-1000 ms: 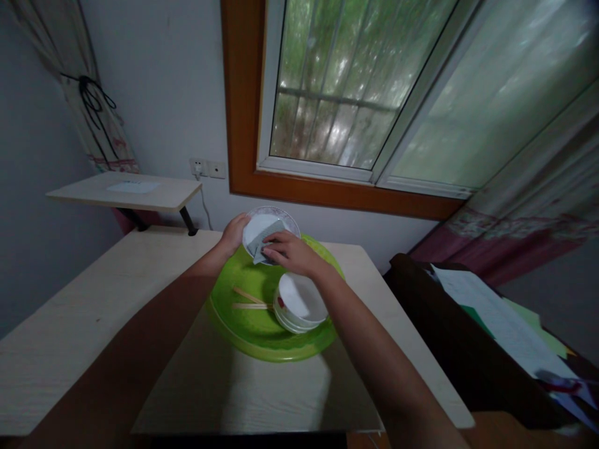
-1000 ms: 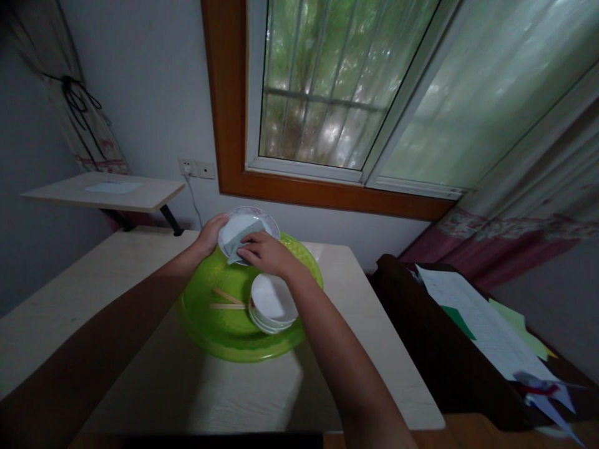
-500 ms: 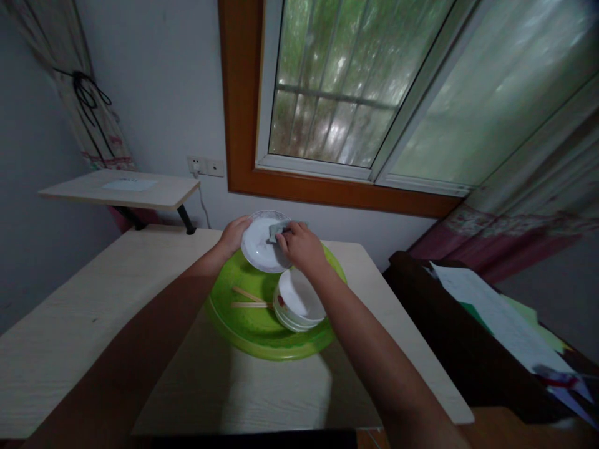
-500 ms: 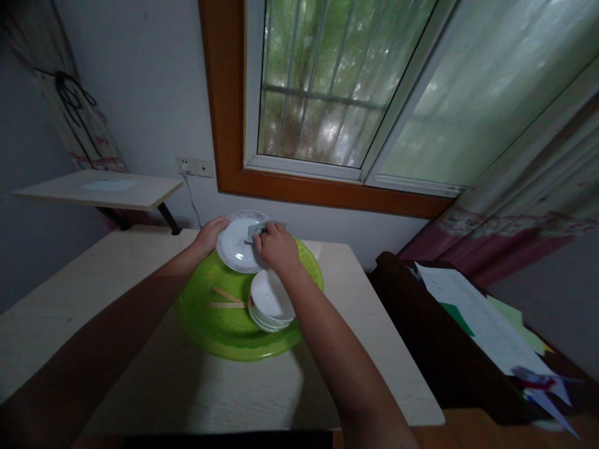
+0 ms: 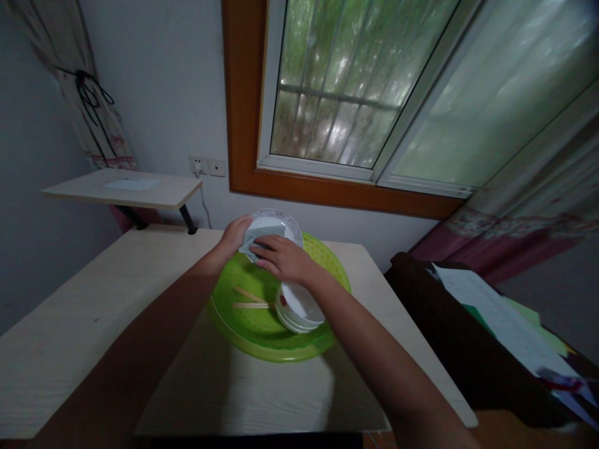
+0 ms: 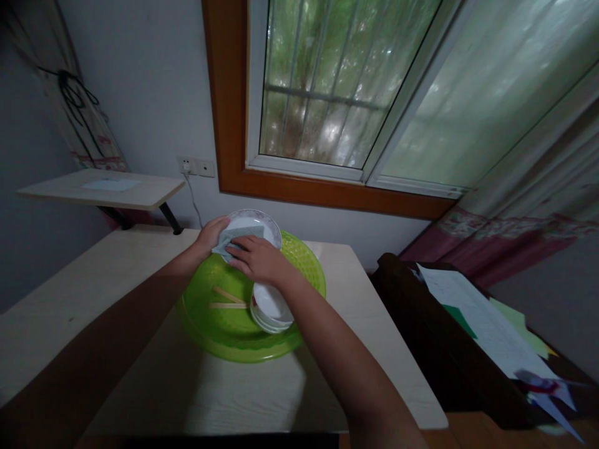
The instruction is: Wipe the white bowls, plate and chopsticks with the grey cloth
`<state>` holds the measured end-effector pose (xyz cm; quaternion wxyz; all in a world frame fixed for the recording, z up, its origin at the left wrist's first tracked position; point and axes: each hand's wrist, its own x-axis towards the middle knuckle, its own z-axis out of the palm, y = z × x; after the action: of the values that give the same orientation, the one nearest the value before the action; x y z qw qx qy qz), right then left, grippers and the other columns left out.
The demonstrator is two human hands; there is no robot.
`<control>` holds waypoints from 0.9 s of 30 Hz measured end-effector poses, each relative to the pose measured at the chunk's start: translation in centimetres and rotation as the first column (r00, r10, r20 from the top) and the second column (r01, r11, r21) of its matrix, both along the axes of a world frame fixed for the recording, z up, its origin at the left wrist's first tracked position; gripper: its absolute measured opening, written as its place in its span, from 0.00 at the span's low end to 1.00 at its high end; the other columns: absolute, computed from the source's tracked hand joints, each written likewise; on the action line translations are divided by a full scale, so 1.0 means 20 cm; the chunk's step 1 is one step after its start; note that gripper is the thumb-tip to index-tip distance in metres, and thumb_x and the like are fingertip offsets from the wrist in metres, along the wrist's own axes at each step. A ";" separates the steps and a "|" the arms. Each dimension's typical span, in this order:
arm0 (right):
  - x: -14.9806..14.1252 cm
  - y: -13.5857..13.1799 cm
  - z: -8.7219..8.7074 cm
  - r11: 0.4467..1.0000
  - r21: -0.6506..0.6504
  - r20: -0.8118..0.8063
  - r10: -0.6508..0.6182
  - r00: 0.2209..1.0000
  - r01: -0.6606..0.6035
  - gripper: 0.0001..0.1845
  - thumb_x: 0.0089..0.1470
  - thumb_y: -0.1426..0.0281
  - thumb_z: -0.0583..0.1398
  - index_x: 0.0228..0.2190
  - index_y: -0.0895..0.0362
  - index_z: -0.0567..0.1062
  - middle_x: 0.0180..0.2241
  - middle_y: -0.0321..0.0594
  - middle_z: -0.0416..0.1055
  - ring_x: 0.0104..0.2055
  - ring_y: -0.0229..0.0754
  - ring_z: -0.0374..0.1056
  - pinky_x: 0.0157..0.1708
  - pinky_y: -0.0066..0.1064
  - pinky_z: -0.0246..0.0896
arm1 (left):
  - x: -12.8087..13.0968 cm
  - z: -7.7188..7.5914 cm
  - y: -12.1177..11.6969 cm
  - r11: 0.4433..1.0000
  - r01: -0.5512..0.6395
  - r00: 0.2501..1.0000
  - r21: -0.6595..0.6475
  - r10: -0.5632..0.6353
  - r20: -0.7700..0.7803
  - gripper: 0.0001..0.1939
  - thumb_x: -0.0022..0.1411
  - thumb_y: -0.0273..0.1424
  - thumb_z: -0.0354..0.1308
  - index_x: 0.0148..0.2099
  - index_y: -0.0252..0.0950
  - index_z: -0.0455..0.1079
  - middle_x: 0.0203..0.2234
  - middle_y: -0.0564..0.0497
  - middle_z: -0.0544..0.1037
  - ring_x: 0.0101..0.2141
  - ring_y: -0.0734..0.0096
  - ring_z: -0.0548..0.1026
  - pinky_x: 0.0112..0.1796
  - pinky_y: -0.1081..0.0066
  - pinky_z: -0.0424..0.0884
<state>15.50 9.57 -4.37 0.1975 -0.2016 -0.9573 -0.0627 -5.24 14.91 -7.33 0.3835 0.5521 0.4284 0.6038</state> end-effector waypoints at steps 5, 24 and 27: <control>-0.01 0.02 -0.02 0.995 0.009 -0.021 -0.101 0.995 0.101 0.24 0.68 0.56 0.51 0.59 0.49 0.70 0.65 0.43 0.63 0.67 0.53 0.55 0.64 0.52 0.52 | 0.01 -0.01 0.00 0.999 0.033 0.999 -0.021 -0.034 -0.035 0.21 0.53 0.49 0.59 0.35 0.34 0.73 0.33 0.47 0.79 0.38 0.61 0.74 0.43 0.65 0.70; 0.03 0.08 -0.02 0.954 0.057 -0.129 -0.285 0.950 0.294 0.22 0.68 0.60 0.51 0.53 0.58 0.75 0.59 0.52 0.66 0.58 0.57 0.59 0.60 0.53 0.57 | 0.00 -0.08 0.04 0.994 0.100 0.989 0.045 -0.094 -0.112 0.23 0.58 0.50 0.58 0.41 0.35 0.77 0.40 0.45 0.81 0.42 0.63 0.76 0.49 0.65 0.68; 0.03 0.08 -0.01 0.962 0.041 -0.152 -0.261 0.953 0.270 0.19 0.68 0.62 0.52 0.50 0.58 0.77 0.56 0.51 0.68 0.57 0.55 0.60 0.59 0.50 0.57 | -0.01 -0.07 0.04 0.997 0.073 0.990 0.033 -0.069 -0.123 0.24 0.58 0.51 0.57 0.40 0.34 0.76 0.38 0.46 0.80 0.40 0.63 0.75 0.47 0.66 0.69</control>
<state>16.15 11.20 -4.60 0.2626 -0.3264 -0.9021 -0.1032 -5.46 15.68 -8.80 0.3674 0.6098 0.4198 0.5629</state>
